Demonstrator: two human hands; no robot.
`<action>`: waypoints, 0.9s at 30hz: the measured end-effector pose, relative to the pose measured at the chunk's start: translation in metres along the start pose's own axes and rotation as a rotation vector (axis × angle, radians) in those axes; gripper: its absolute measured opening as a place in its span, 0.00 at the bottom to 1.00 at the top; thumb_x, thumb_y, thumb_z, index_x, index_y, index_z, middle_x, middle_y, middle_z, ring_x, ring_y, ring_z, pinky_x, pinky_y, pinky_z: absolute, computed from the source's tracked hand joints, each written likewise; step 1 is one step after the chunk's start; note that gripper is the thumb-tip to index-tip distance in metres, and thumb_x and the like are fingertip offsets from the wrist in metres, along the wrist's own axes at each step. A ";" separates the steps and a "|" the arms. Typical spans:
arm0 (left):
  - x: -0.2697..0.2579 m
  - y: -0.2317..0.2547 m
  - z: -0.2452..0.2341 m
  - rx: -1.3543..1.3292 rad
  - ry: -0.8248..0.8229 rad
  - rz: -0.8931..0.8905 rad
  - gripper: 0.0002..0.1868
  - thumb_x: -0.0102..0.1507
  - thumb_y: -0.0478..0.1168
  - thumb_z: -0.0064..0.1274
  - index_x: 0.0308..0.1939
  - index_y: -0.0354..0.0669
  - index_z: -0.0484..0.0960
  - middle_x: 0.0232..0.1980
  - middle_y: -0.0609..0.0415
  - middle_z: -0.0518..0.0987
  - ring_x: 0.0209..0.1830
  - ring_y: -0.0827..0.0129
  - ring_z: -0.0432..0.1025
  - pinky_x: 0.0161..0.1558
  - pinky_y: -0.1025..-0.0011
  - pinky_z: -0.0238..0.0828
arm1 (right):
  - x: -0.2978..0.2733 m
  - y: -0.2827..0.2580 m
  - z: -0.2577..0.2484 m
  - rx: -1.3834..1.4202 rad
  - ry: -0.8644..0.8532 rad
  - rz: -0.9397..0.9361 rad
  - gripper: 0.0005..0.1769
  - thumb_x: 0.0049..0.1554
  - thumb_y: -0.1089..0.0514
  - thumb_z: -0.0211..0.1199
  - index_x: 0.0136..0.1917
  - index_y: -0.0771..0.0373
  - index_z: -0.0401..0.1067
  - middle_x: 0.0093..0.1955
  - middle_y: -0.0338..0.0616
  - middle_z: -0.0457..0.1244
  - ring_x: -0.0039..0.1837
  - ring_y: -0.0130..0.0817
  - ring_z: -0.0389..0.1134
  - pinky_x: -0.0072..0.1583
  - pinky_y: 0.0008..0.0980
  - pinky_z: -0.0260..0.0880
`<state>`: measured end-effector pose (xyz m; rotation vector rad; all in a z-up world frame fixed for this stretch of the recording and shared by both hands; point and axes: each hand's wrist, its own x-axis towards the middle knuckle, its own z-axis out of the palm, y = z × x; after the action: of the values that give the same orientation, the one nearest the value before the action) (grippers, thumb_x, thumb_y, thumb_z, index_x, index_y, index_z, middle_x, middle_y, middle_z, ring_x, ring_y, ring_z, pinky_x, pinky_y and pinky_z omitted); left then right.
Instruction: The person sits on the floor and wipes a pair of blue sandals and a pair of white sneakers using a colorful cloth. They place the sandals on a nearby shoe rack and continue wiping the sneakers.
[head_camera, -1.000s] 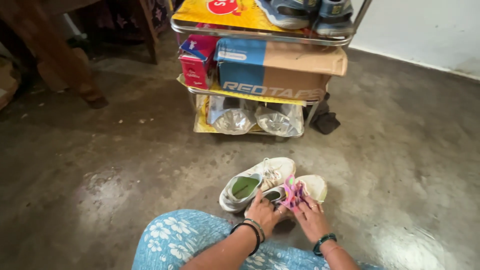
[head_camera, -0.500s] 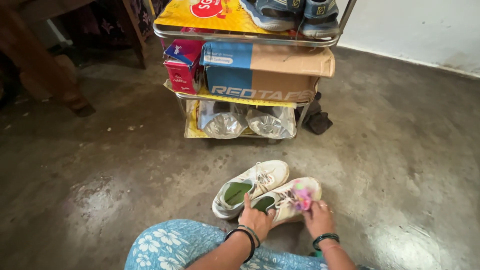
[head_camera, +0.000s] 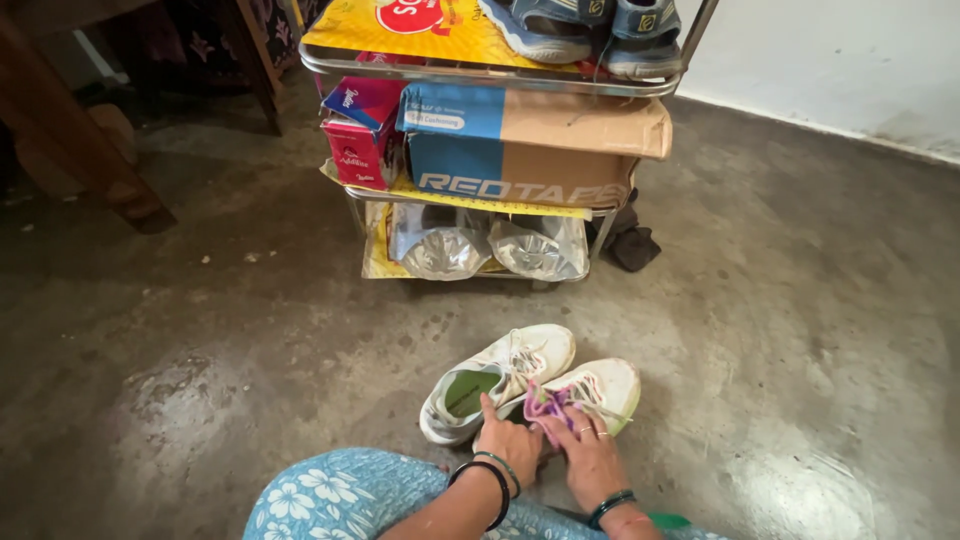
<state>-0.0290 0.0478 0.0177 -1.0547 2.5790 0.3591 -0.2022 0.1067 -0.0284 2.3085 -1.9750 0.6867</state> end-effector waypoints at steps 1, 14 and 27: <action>-0.002 0.000 -0.002 0.000 0.010 -0.005 0.26 0.67 0.40 0.45 0.69 0.37 0.70 0.40 0.45 0.85 0.43 0.49 0.80 0.70 0.20 0.26 | -0.002 0.001 0.008 -0.046 0.061 0.022 0.29 0.47 0.66 0.57 0.61 0.45 0.75 0.64 0.48 0.63 0.66 0.53 0.63 0.64 0.47 0.66; 0.006 -0.002 0.018 -0.018 0.097 0.019 0.27 0.67 0.41 0.44 0.71 0.42 0.69 0.41 0.42 0.84 0.44 0.43 0.79 0.68 0.19 0.26 | -0.023 0.087 0.015 0.001 0.050 0.722 0.26 0.53 0.64 0.60 0.62 0.42 0.76 0.62 0.47 0.65 0.64 0.53 0.66 0.63 0.49 0.70; 0.006 -0.003 0.011 -0.026 0.039 0.007 0.26 0.66 0.42 0.48 0.66 0.35 0.71 0.41 0.41 0.84 0.46 0.44 0.79 0.69 0.19 0.25 | -0.022 0.038 0.069 -0.026 0.129 0.084 0.31 0.46 0.63 0.62 0.65 0.53 0.71 0.67 0.57 0.60 0.68 0.60 0.60 0.66 0.52 0.63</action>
<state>-0.0288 0.0456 0.0052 -1.0722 2.6203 0.3790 -0.2186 0.0989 -0.1076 2.1187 -2.0204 0.7894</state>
